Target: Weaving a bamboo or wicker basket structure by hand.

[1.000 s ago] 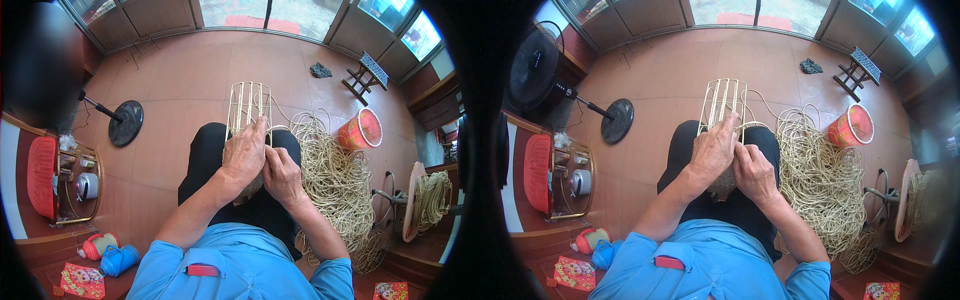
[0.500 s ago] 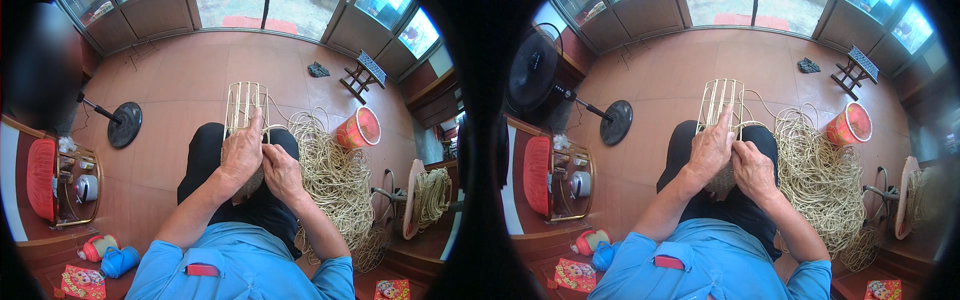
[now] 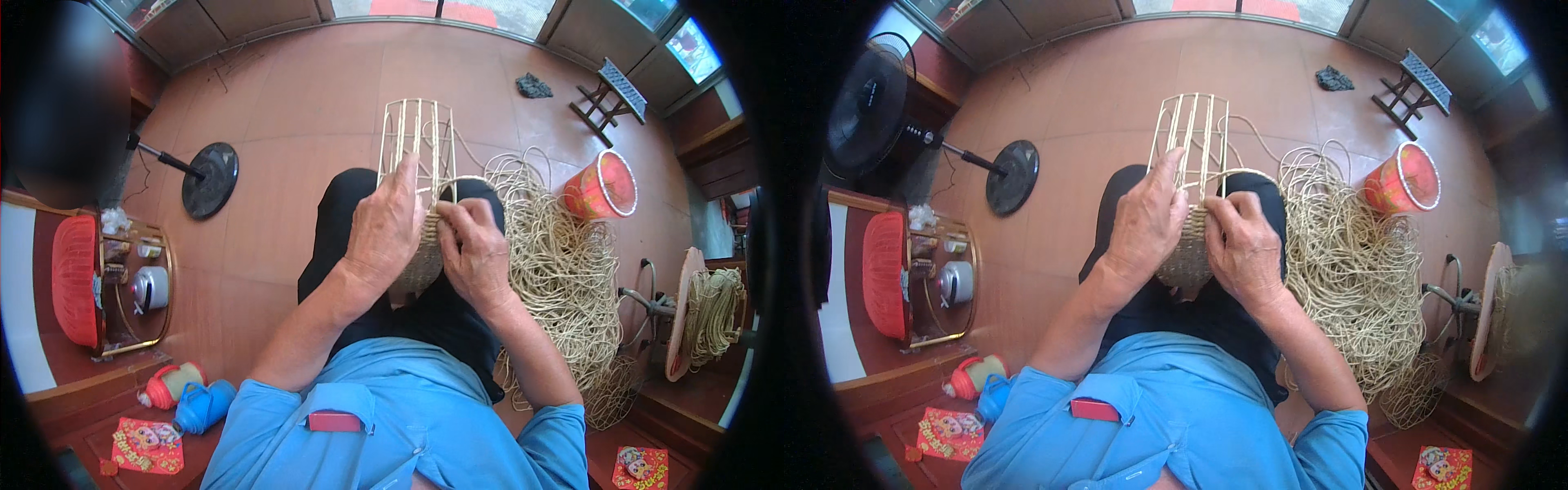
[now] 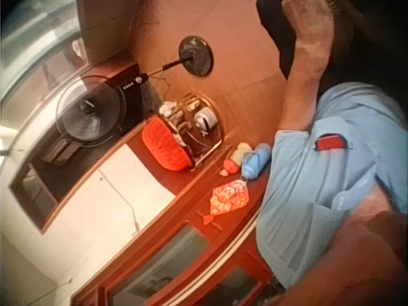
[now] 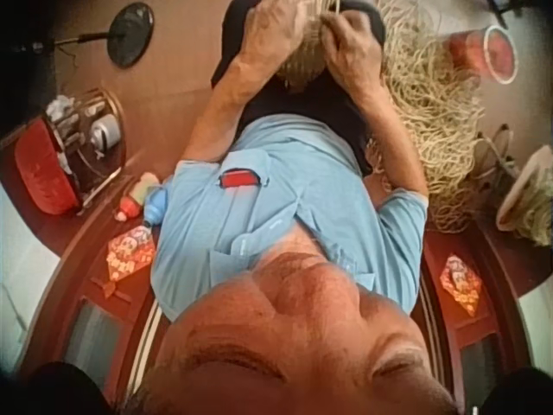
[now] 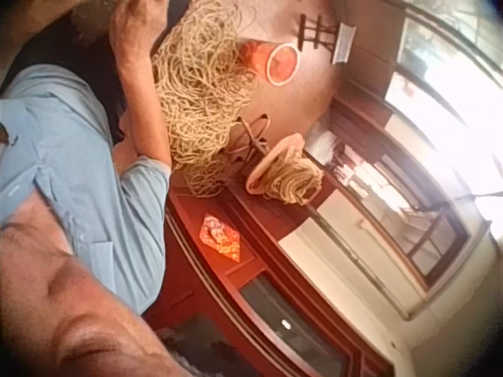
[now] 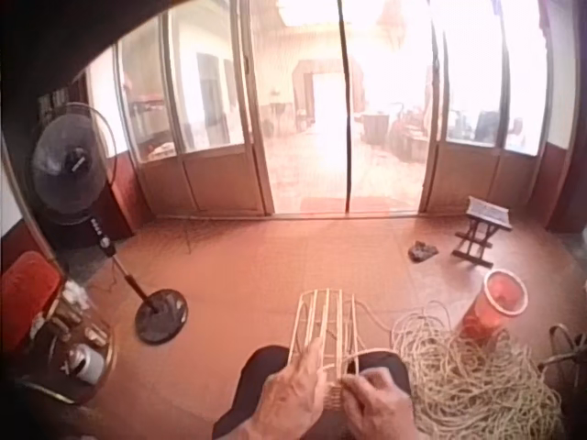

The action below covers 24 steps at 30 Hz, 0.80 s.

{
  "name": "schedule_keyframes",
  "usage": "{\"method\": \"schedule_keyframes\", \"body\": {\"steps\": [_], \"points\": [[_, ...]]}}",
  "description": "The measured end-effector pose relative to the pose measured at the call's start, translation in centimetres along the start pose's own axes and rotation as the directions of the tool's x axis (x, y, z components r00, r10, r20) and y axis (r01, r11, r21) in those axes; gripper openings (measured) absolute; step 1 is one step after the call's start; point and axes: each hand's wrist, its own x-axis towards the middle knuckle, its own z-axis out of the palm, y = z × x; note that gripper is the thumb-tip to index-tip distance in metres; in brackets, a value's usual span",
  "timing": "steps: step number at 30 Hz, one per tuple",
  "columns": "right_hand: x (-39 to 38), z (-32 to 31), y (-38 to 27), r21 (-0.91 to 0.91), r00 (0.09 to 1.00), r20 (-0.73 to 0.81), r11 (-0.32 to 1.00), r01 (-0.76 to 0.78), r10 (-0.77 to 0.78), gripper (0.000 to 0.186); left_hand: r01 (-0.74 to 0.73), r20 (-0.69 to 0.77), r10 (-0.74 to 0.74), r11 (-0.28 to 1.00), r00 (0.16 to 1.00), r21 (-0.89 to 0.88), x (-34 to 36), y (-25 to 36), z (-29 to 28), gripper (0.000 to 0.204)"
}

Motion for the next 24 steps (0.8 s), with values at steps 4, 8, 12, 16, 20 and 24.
{"method": "schedule_keyframes", "body": {"steps": [4, 8, 12, 16, 20, 24], "points": [[0.2, 0.1, -0.5, -0.183, 0.99, -0.075, 0.977, 0.107, -0.122, 0.037, 0.029, -0.042, -0.028, 0.999, 0.999, 0.024, -0.6, -0.7, -1.5, 0.051], [1.0, 1.3, -0.5, -0.181, 0.958, -0.043, 0.946, 0.271, -0.282, 0.045, 0.029, -0.122, -0.018, 0.996, 0.992, 0.088, -1.0, -2.8, -3.1, 0.034], [0.5, 2.0, -0.5, -0.247, 0.941, 0.085, 0.908, 0.339, -0.328, 0.05, -0.008, -0.173, 0.037, 0.986, 0.984, 0.168, 0.8, -5.5, -5.9, 0.017], [-0.2, 2.0, -1.3, -0.369, 0.938, 0.142, 0.862, 0.346, -0.316, 0.052, -0.02, -0.26, 0.081, 0.973, 0.962, 0.231, 4.6, -6.1, -7.3, 0.019], [0.4, 1.5, -2.3, -0.417, 0.938, 0.294, 0.858, 0.3, -0.185, 0.06, 0.274, 0.077, -0.267, 0.86, 0.961, -0.431, 7.6, -4.6, -6.9, 0.023], [0.5, 1.7, -2.6, -0.44, 0.939, 0.304, 0.85, 0.288, -0.161, 0.06, 0.226, 0.168, -0.153, 0.723, 0.974, -0.653, 8.3, -4.1, -5.0, 0.026]]}}
